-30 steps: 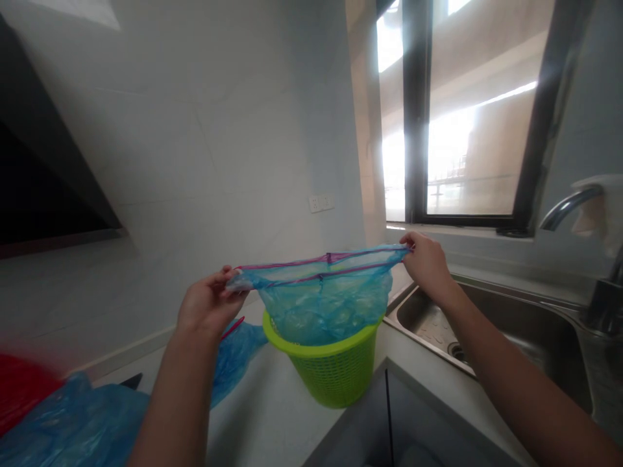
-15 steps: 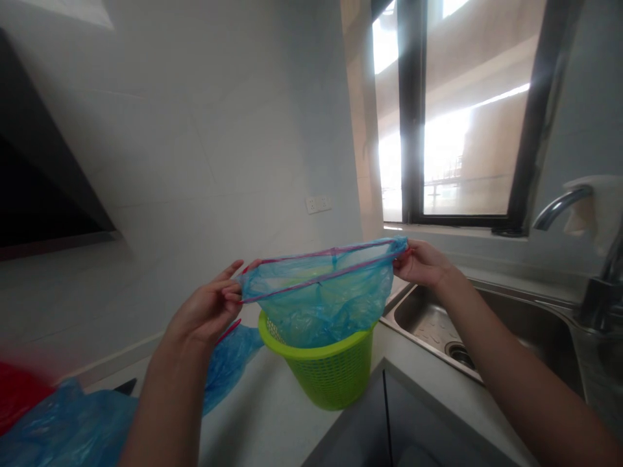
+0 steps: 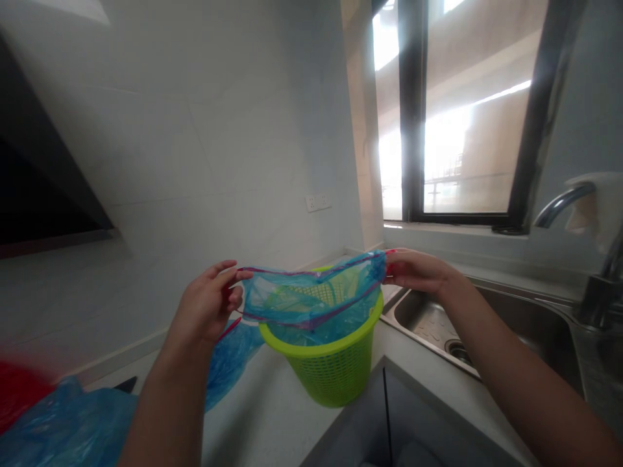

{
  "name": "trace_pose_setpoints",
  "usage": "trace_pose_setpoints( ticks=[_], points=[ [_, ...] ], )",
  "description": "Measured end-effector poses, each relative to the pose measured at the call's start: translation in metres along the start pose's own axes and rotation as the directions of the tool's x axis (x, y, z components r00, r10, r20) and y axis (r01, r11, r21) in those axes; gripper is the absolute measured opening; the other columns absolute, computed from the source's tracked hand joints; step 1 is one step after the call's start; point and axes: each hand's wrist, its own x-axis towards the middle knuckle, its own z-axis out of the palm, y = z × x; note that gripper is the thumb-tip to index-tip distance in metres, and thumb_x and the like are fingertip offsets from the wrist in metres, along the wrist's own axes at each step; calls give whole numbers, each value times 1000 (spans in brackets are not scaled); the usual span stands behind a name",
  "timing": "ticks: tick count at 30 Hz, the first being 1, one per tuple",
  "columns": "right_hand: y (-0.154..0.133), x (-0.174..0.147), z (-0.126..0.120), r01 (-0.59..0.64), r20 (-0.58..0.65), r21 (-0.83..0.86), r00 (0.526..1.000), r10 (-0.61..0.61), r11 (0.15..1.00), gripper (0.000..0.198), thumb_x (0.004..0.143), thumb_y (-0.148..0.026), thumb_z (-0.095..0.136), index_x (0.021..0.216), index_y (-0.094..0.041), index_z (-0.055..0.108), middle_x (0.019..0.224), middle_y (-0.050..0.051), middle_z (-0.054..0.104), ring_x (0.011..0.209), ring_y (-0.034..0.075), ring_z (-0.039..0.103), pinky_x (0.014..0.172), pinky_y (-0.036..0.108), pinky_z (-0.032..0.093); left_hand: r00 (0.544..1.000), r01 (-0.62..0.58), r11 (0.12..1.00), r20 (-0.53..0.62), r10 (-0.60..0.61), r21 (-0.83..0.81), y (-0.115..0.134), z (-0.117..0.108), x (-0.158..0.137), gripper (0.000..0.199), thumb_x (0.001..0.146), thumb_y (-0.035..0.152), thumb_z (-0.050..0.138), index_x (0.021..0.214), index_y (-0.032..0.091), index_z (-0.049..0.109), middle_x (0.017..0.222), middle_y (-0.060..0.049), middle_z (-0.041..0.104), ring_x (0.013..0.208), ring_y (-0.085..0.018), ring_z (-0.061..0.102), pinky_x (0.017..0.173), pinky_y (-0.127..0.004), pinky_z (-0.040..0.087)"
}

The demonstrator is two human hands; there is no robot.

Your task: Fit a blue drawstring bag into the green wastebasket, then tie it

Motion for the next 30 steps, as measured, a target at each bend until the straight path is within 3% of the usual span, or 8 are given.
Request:
trace_pose_setpoints(
  ticks=[5,10,12,15,21,23,26,30],
  points=[
    [-15,-2,-5,296,-144,497,955,-259,816,19,77,-16,70,67,-20,54,65,-4,59,60,10,56,59,23,52,983,111,991,141,-121,75,7,-11,-2,17,74,14,70,79,18,54,50,9,41,33,-3,24,31,-13,20],
    [-24,-5,-4,562,-360,574,827,-432,596,13,81,-9,64,80,-21,59,55,-8,51,61,10,60,69,23,58,940,181,961,251,-232,208,20,-9,-18,22,74,25,76,87,19,59,47,11,32,37,-3,20,35,-13,21],
    [-24,-6,-1,588,-373,532,809,-454,610,19,80,-9,62,96,-20,64,50,-9,46,61,12,61,71,26,60,920,158,927,291,-263,340,19,-9,-21,25,74,32,77,89,18,62,48,10,36,39,-4,25,38,-13,23],
    [-21,-6,2,517,-305,448,855,-418,729,32,79,-11,62,110,-13,66,52,-7,51,53,10,55,56,20,55,893,81,810,318,-317,581,13,-17,-17,26,76,41,75,82,18,65,50,4,47,42,-7,36,41,-16,27],
    [-7,0,8,341,-259,30,911,-322,940,19,81,-15,70,100,-12,70,85,8,75,54,9,56,52,21,53,939,0,619,213,-271,785,3,-35,-4,58,83,63,60,47,18,52,42,-3,49,38,-11,39,40,-23,30],
    [-4,6,7,360,-255,126,912,-320,924,5,82,-17,72,83,-14,68,77,4,71,57,10,58,56,21,55,957,14,742,206,-204,671,7,-31,-5,60,85,57,62,43,18,46,40,-1,42,39,-9,36,41,-21,31],
    [-3,14,3,426,-304,446,899,-315,787,27,86,-21,70,63,-19,54,66,1,62,65,12,62,65,24,59,961,146,956,195,-198,255,17,-20,-9,51,88,34,62,45,20,38,41,4,32,37,-6,29,38,-19,29],
    [-5,18,-2,555,-475,580,825,-305,597,18,92,-19,59,75,-21,59,75,2,68,76,14,68,73,28,62,971,206,933,178,-158,-296,23,-1,-14,37,88,8,52,55,18,40,48,7,33,37,-3,31,35,-14,26]
  ],
)
